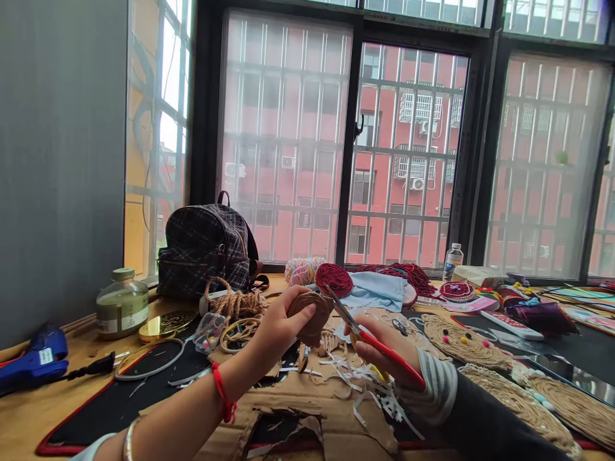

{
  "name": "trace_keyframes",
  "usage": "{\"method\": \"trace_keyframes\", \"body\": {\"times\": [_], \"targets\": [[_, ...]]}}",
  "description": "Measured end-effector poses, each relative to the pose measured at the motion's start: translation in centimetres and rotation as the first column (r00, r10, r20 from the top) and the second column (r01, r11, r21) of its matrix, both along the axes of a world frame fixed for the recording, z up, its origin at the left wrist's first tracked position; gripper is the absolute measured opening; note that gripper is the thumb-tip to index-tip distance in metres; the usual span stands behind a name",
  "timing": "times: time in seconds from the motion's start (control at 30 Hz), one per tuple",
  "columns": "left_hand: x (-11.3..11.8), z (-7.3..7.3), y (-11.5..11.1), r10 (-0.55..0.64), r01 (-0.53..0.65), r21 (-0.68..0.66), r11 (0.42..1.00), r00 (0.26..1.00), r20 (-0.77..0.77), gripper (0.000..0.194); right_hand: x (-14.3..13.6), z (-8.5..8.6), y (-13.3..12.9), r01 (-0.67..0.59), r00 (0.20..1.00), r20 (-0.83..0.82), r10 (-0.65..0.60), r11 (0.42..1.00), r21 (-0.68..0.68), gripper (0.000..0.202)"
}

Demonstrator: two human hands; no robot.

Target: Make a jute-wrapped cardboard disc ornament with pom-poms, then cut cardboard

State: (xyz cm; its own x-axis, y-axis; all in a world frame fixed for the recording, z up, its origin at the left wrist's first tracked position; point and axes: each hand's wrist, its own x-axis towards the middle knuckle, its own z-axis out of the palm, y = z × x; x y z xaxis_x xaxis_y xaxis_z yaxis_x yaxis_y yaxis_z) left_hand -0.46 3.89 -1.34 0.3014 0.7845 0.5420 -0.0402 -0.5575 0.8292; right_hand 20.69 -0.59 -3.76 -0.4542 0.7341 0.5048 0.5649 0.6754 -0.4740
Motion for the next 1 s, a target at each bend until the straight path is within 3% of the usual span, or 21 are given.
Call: {"method": "trace_keyframes", "body": {"times": [0.27, 0.67, 1.0], "targets": [[0.2, -0.3, -0.2, -0.039, 0.042, -0.063, 0.997, 0.998, 0.048, 0.028, -0.2, 0.2, -0.2, 0.033, 0.999, 0.034, -0.034, 0.999, 0.034, 0.049], [0.3, -0.3, 0.0, 0.028, -0.028, -0.017, 0.999, 0.999, 0.027, 0.027, 0.0, -0.2, 0.4, 0.14, 0.99, 0.012, -0.141, 0.989, 0.056, 0.048], [0.1, 0.2, -0.3, 0.0, 0.004, -0.061, 0.998, 0.998, 0.059, 0.024, -0.5, 0.7, -0.2, 0.192, 0.981, -0.021, -0.191, 0.978, 0.084, 0.05]]}}
